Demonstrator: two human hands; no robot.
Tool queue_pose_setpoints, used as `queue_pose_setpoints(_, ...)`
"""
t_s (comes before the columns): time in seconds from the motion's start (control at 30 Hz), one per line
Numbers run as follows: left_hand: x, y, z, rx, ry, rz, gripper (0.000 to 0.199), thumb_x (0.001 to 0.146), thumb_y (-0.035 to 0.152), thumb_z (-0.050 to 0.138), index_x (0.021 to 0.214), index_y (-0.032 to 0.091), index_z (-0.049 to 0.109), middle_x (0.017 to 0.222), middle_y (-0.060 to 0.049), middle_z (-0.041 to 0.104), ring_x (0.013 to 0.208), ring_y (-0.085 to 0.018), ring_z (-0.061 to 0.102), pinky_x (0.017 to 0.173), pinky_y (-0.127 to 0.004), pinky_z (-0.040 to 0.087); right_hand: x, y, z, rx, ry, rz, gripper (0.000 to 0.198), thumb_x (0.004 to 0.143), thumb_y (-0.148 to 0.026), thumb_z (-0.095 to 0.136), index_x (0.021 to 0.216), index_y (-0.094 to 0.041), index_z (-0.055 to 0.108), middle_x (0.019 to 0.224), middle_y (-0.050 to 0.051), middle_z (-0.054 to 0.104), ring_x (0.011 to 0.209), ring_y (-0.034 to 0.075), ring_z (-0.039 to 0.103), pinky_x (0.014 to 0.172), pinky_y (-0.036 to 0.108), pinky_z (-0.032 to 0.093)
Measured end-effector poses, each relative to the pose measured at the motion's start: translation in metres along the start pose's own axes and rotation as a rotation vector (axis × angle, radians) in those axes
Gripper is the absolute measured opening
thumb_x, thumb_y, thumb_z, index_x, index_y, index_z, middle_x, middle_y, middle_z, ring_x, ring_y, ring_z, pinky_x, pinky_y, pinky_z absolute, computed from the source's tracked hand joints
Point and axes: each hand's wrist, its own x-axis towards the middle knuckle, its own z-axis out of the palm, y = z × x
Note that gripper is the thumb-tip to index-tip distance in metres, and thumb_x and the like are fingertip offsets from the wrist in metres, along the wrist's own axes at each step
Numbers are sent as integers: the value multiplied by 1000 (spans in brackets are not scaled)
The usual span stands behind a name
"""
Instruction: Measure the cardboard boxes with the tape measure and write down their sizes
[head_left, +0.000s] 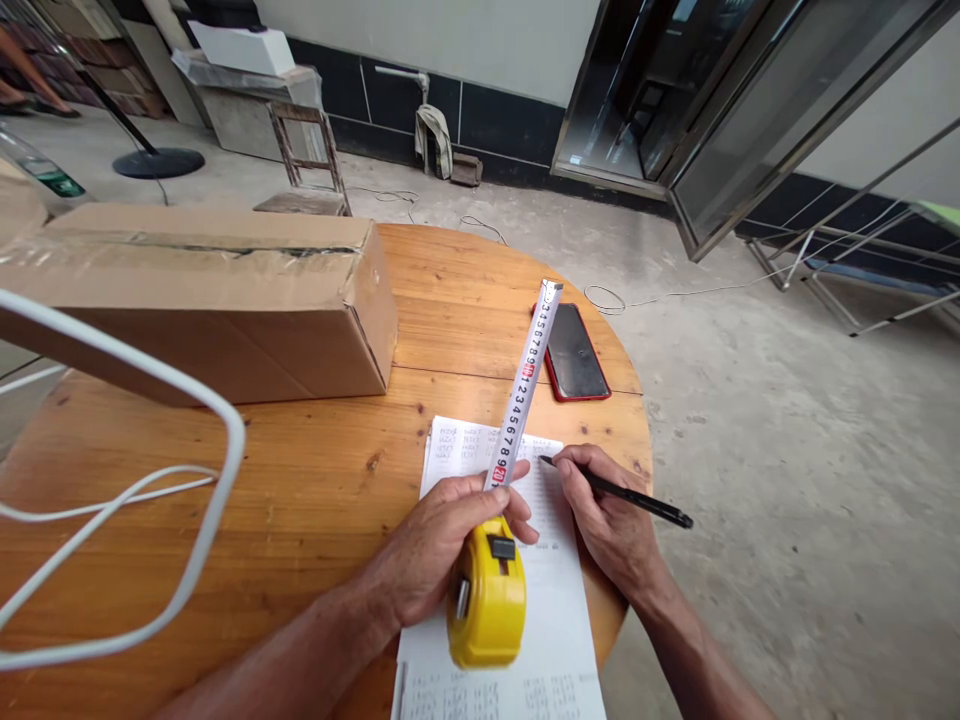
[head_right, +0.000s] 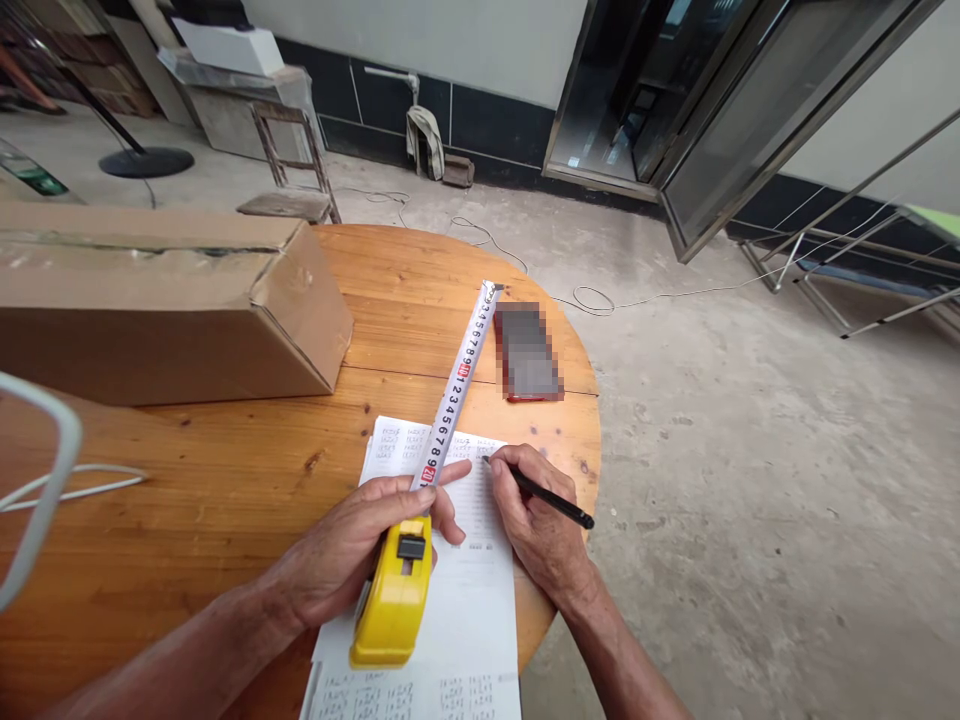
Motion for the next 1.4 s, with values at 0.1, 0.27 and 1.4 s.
queue_pose_setpoints(0.1, 0, 0, 0, 15, 4, 1, 31, 87, 26, 47, 70, 12, 68, 100, -13, 70, 47, -6, 48, 53, -21, 37, 0, 0, 0, -6, -5, 0, 14, 89, -22, 48, 81, -19, 59, 70, -1, 60, 59, 11, 54, 57, 22, 41)
queue_pose_setpoints(0.27, 0, -3, -1, 35, 4, 25, 31, 87, 26, 47, 71, 11, 70, 104, -13, 69, 52, -7, 46, 55, -20, 38, 0, 0, 0, 6, -21, -1, 13, 89, -22, 48, 81, -19, 58, 71, -2, 60, 60, 11, 53, 59, 22, 42)
queue_pose_setpoints(1.4, 0, -4, -4, 40, -32, 90, 26, 86, 26, 48, 73, 16, 68, 115, -13, 66, 134, -22, 30, 68, -23, 40, -1, 1, 1, -20, 0, 49, 15, 87, -24, 49, 77, -19, 59, 66, -1, 59, 55, 11, 51, 53, 23, 40)
